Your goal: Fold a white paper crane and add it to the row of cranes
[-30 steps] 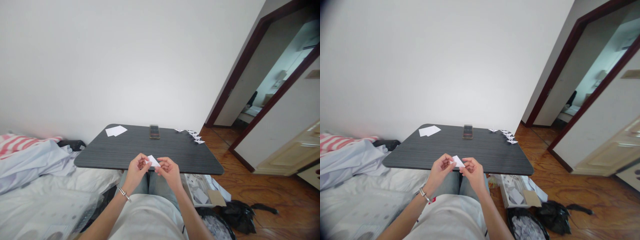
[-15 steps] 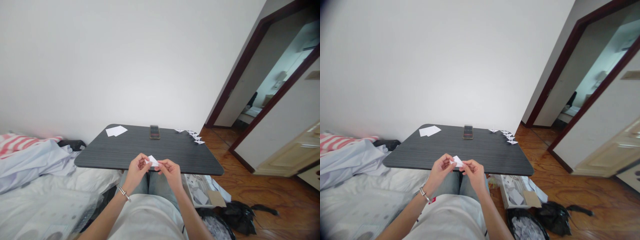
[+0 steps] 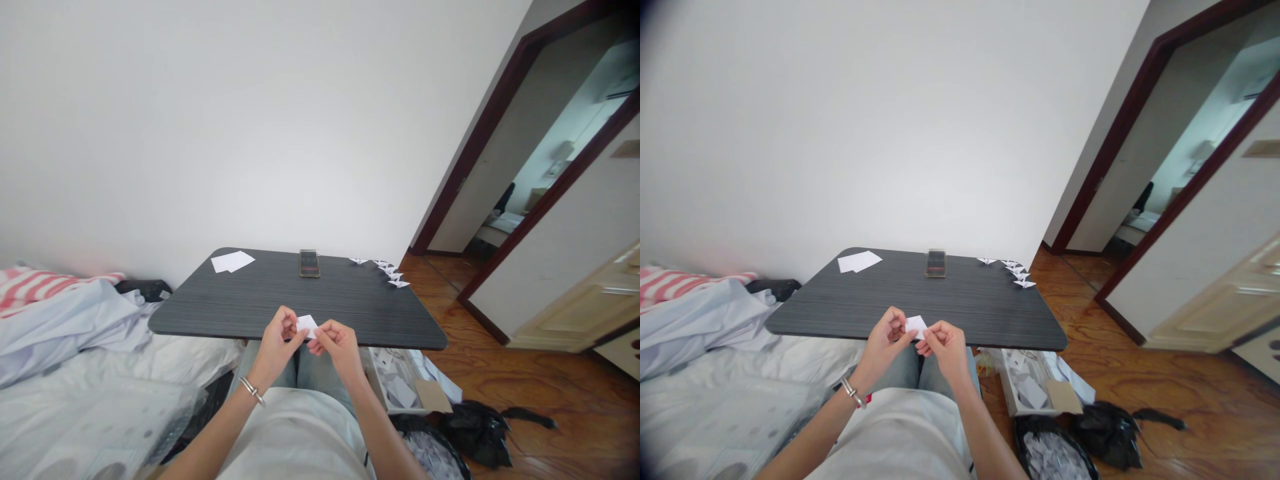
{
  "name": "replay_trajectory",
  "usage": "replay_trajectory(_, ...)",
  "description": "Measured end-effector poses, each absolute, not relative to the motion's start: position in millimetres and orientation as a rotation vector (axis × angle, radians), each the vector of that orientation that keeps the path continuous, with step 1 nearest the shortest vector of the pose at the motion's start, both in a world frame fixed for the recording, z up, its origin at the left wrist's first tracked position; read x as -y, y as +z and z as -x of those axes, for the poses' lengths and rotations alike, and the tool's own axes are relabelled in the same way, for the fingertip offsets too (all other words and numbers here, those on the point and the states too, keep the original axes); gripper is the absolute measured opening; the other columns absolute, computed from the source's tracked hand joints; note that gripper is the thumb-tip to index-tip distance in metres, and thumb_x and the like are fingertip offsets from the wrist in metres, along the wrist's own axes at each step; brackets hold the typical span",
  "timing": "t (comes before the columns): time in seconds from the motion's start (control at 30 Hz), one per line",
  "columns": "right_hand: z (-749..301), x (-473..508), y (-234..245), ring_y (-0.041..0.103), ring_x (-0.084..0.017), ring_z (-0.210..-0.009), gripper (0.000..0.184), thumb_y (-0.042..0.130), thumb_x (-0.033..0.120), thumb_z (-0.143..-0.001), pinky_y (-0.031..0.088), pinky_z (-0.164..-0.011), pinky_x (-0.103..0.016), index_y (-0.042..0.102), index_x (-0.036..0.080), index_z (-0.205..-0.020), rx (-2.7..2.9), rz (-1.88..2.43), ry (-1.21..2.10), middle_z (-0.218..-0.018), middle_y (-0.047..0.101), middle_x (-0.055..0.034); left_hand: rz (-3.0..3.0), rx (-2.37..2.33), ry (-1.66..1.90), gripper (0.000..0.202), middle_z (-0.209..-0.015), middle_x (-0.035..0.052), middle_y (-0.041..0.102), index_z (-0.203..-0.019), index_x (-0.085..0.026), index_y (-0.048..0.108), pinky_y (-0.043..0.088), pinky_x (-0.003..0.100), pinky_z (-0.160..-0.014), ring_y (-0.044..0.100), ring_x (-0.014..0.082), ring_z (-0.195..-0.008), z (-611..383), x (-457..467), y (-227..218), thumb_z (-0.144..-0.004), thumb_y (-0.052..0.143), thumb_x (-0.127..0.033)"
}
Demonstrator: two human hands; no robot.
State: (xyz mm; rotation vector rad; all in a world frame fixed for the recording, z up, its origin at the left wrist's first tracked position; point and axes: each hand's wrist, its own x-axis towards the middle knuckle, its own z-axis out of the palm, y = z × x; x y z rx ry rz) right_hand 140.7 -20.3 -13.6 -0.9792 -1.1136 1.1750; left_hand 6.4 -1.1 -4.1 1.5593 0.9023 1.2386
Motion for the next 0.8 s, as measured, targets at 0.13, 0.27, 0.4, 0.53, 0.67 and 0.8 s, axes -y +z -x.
replay_trajectory(0.13, -138.2, 21.7, -12.2, 0.056, -0.010, -0.040, 0.020, 0.062, 0.032, -0.068, 0.044, -0.041, -0.018, 0.056, 0.014, -0.061, 1.106, 0.973, 1.174, -0.049, 0.065, -0.0017, -1.472, -0.882, 1.242, 0.024, -0.055, -0.0086, 0.038, -0.077, -0.020, 0.032, 0.033, 0.017, -0.047, 0.041, 0.0064, -0.048, -8.1, 2.2, -3.8, -0.072, 0.056, -0.023)
replay_trajectory(0.27, -138.1, 21.4, -13.0, 0.056, -0.011, -0.040, 0.020, 0.062, 0.033, -0.068, 0.044, -0.040, -0.019, 0.056, 0.015, -0.061, 1.103, 0.970, 1.164, -0.049, 0.065, -0.0015, -1.436, -0.868, 1.253, 0.026, -0.054, -0.0091, 0.039, -0.079, -0.020, 0.033, 0.033, 0.017, -0.046, 0.041, 0.0062, -0.047, -8.5, 3.6, -2.2, -0.072, 0.057, -0.024)
replay_trajectory(0.4, -139.8, 21.2, -13.9, 0.057, -0.011, -0.042, 0.021, 0.061, 0.034, -0.070, 0.045, -0.042, -0.020, 0.056, 0.015, -0.063, 1.075, 0.959, 1.122, -0.051, 0.065, -0.0020, -1.476, -0.883, 1.313, 0.026, -0.065, -0.0048, 0.048, -0.081, -0.019, 0.037, 0.039, 0.019, -0.056, 0.048, 0.0078, -0.057, -7.0, 5.0, 0.4, -0.070, 0.060, -0.024)
replay_trajectory(0.53, -140.5, 21.5, -13.9, 0.058, -0.011, -0.044, 0.021, 0.061, 0.034, -0.071, 0.045, -0.043, -0.020, 0.056, 0.015, -0.063, 1.065, 0.950, 1.122, -0.053, 0.066, -0.0023, -1.503, -0.886, 1.307, 0.020, -0.065, -0.0039, 0.050, -0.077, -0.018, 0.043, 0.039, 0.020, -0.057, 0.049, 0.0083, -0.058, -6.3, 4.7, 1.3, -0.070, 0.060, -0.025)
replay_trajectory(0.67, -140.0, 20.7, -14.8, 0.057, -0.011, -0.043, 0.021, 0.061, 0.034, -0.070, 0.044, -0.042, -0.019, 0.055, 0.015, -0.062, 1.048, 0.936, 1.146, -0.052, 0.065, -0.0017, -1.455, -0.854, 1.258, 0.021, -0.060, -0.0053, 0.048, -0.077, -0.018, 0.042, 0.038, 0.019, -0.052, 0.047, 0.0077, -0.053, -6.8, 3.6, 0.6, -0.070, 0.060, -0.025)
replay_trajectory(0.8, -139.9, 20.4, -16.0, 0.055, -0.009, -0.041, 0.021, 0.061, 0.032, -0.071, 0.042, -0.041, -0.018, 0.055, 0.015, -0.062, 1.045, 0.939, 1.164, -0.050, 0.063, -0.0007, -1.451, -0.835, 1.241, 0.020, -0.057, -0.0064, 0.047, -0.078, -0.017, 0.040, 0.036, 0.018, -0.049, 0.044, 0.0066, -0.050, -7.2, 3.7, 0.3, -0.072, 0.058, -0.024)
